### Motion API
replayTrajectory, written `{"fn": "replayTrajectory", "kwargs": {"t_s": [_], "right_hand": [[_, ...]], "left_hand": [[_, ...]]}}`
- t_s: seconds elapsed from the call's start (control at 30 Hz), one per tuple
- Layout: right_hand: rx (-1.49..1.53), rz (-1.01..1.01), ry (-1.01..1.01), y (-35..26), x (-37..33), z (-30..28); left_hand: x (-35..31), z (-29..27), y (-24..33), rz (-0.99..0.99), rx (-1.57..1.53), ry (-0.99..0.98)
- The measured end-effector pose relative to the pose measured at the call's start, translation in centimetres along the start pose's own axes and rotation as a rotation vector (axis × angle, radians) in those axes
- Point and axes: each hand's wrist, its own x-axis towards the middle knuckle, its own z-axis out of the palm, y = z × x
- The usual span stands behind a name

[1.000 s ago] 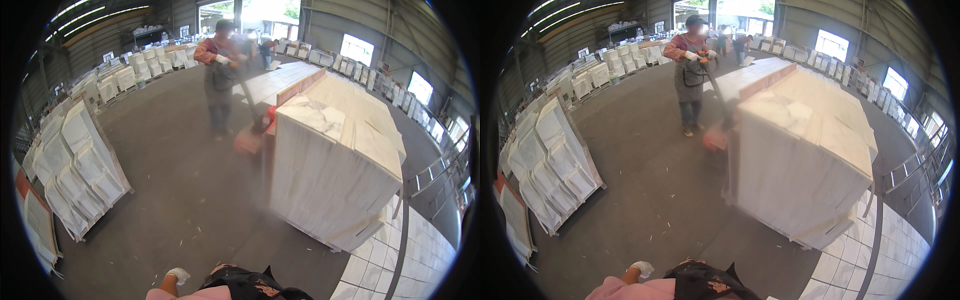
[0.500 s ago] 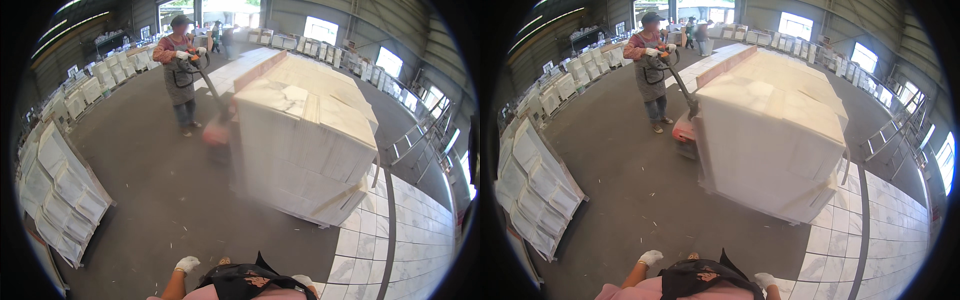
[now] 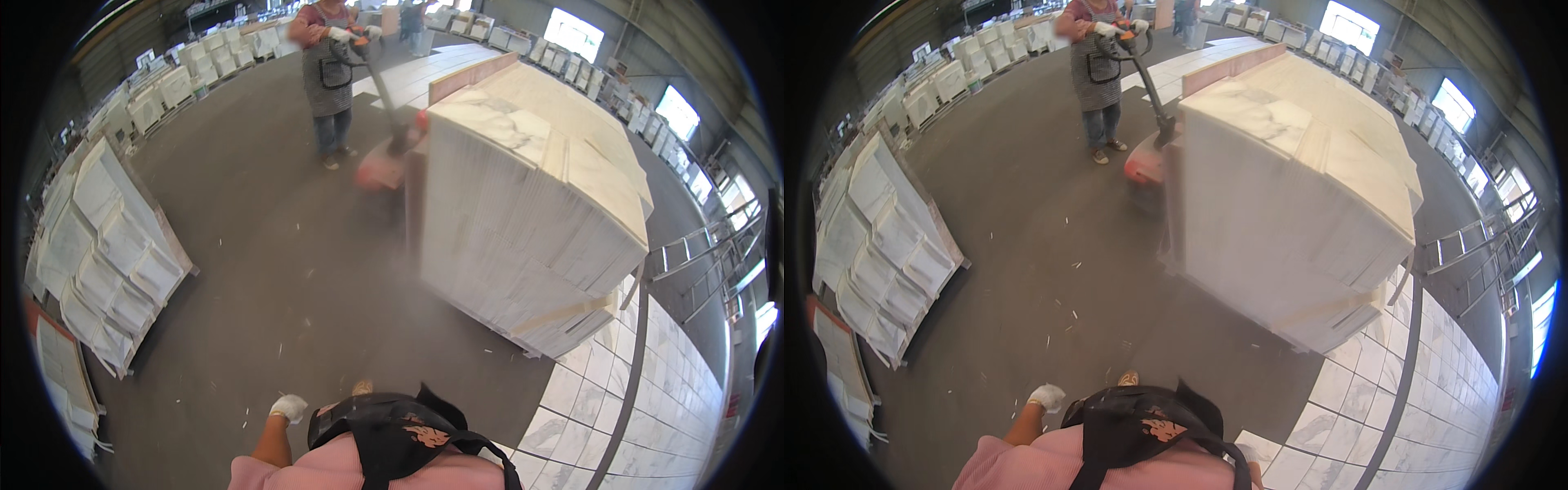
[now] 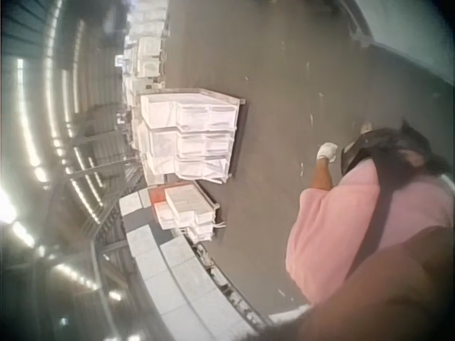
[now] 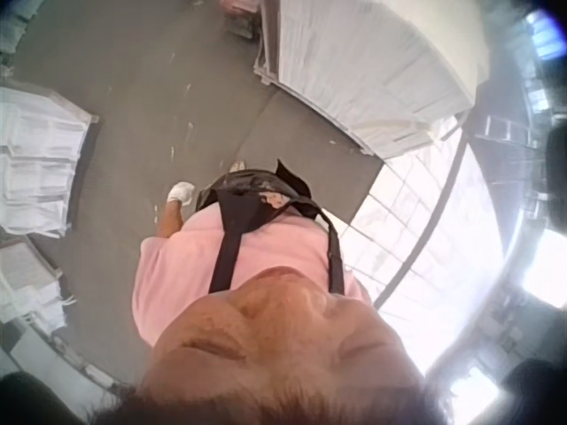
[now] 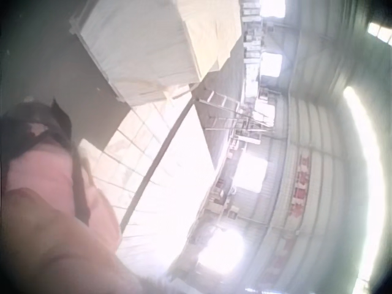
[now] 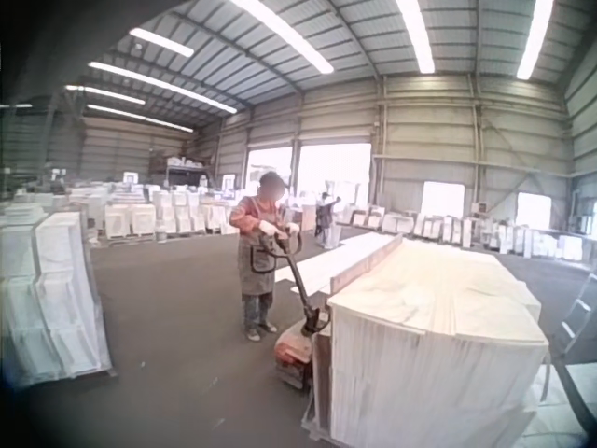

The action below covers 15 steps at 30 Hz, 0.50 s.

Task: The person repeatedly picks white square tiles from stacked bundles and places them flat on the floor in a grid pattern. The person handles tiles one at a time, aligning them with previously placed tiles to form a continuous tiled area.

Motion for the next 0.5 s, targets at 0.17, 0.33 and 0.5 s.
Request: {"fn": "replayTrajectory", "kwargs": {"t_s": [0.17, 0.33, 0.5], "right_hand": [[-0.077, -0.021, 0.037, -0.7, 1.7, -1.5], [-0.406, -0.225, 0.215, -2.6, -0.3, -6.6], [1.094, 0.383, 0.310, -3.7, -3.6, -8.1]], "left_hand": [[2.4, -1.9, 1.9, -0.265, -0.982, 0.153], [2.9, -4.1, 2.7, -0.449, -1.315, 0.132], [2.0, -0.4, -0.1, -0.497, -1.285, 0.026]]}}
